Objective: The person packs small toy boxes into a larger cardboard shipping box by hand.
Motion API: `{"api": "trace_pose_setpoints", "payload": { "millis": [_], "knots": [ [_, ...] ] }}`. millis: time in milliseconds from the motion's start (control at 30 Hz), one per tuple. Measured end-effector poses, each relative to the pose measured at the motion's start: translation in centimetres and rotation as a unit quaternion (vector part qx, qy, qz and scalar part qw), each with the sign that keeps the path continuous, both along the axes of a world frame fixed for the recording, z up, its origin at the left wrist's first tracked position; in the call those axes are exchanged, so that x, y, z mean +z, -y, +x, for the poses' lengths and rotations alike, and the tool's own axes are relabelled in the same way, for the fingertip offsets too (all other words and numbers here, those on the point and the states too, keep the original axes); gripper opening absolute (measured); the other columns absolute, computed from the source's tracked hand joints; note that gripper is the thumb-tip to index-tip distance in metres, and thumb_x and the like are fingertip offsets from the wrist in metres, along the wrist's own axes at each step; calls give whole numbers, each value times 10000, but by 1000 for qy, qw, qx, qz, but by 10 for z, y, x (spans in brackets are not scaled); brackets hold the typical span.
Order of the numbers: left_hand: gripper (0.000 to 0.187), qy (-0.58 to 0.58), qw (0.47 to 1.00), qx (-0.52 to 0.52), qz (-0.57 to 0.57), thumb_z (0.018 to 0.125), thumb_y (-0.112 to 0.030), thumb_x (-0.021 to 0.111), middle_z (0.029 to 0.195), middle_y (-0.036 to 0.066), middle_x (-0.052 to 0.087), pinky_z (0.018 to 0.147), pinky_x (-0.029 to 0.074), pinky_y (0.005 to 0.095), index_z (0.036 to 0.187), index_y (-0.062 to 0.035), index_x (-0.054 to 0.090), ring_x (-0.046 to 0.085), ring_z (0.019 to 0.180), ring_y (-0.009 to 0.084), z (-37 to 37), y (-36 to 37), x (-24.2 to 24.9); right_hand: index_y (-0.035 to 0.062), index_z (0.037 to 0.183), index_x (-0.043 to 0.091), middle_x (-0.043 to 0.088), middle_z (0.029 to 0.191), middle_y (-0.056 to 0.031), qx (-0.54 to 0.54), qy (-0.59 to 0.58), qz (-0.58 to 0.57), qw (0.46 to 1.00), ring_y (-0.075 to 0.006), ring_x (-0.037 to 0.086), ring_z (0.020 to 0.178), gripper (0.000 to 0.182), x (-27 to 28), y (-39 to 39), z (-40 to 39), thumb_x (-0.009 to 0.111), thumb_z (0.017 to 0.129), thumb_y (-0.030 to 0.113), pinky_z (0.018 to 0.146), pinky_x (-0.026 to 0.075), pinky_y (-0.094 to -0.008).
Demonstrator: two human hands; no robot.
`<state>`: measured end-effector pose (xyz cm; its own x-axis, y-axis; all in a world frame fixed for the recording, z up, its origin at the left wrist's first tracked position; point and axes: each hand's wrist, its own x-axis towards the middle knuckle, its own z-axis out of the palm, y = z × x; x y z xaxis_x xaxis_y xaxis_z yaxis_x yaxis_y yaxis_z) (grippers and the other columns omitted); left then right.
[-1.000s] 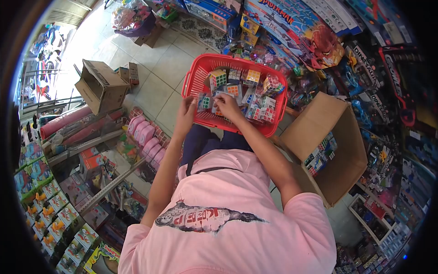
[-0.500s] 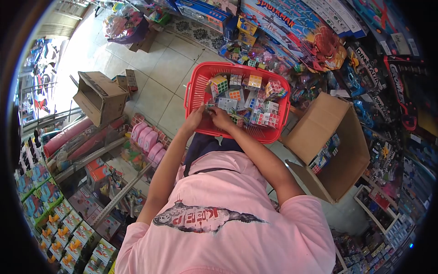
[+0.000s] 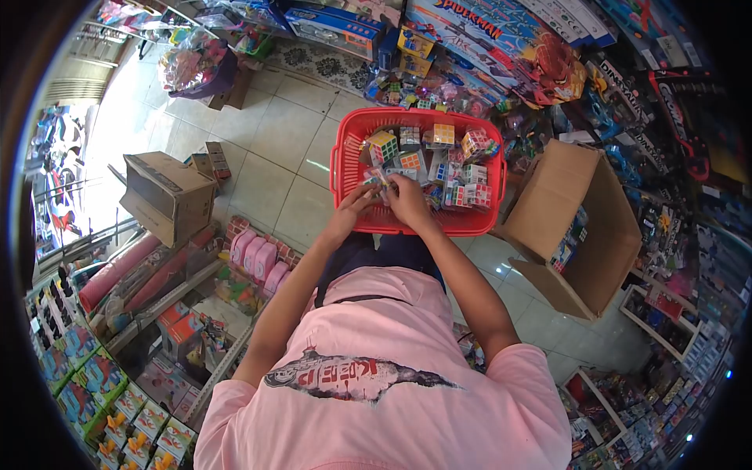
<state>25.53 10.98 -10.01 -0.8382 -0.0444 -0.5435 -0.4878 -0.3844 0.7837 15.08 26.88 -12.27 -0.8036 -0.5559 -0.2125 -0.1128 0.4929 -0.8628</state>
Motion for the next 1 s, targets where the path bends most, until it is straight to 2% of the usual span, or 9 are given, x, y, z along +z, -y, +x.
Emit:
{"api": "trace_pose_setpoints", "payload": {
  "millis": [200,367,567,600,700,733,833,867,1000],
  "knots": [
    [477,-152,973,16,-170,993,-154,623,1300,101,558,1064,410,336,1421,-18,460,535,1231,194,8,13,23,-17,1019,621,651,930,-200,-50,-110,-55,991,-417,634,880,193,63,6,-8,553,1011,163,753,485,-451],
    [575,-267,860,66,-429,899,-164,751,1264,126,579,1019,453,341,1387,-18,485,549,1195,178,9,36,68,-23,1019,625,643,849,-190,-46,-106,-54,992,-358,646,808,209,97,13,-14,540,1027,167,707,484,-401],
    [612,-117,975,-126,-139,855,-282,818,1152,143,679,944,500,342,1308,37,557,640,1040,180,39,70,76,-34,1044,638,668,832,-117,26,14,-79,996,-131,642,777,226,92,40,-1,587,1027,185,685,509,-362],
    [566,-99,980,-100,-142,877,-294,802,1082,110,711,889,522,328,1282,37,588,651,951,149,45,70,80,-18,1019,658,664,859,-122,-8,100,-120,988,-166,651,763,212,82,46,-1,640,988,191,701,525,-363],
    [549,-60,976,-56,-200,891,-283,788,1093,110,702,882,523,319,1269,56,581,650,964,147,68,83,63,-2,1002,665,662,914,-129,-93,-94,-34,991,-224,663,736,211,24,57,-15,682,946,201,711,541,-364],
    [540,-60,978,-28,-198,897,-280,782,1090,110,701,879,523,317,1260,64,578,651,965,145,75,86,62,5,1083,637,649,1064,-166,-106,-75,1,992,-328,673,883,297,15,58,-23,721,897,221,802,544,-407],
    [522,-52,981,48,-183,912,-275,767,1084,112,697,874,524,308,1240,81,569,654,968,142,93,94,60,16,1230,590,618,1235,-175,-120,-211,125,962,-354,619,1113,453,-33,62,-40,750,851,205,970,486,-438],
    [520,-46,982,63,-172,914,-274,764,1084,113,696,875,524,305,1237,83,567,655,968,143,97,96,59,16,1334,531,558,1339,-202,-100,-136,139,976,-409,523,1264,618,-42,60,-43,776,807,226,1078,422,-468],
    [535,-39,981,97,-161,917,-276,760,1095,118,694,875,526,299,1255,82,552,659,970,141,108,101,55,-10,1341,541,583,1310,-224,-98,-157,106,977,-430,545,1241,660,-74,58,-52,790,779,232,1067,442,-463]
  ]
}}
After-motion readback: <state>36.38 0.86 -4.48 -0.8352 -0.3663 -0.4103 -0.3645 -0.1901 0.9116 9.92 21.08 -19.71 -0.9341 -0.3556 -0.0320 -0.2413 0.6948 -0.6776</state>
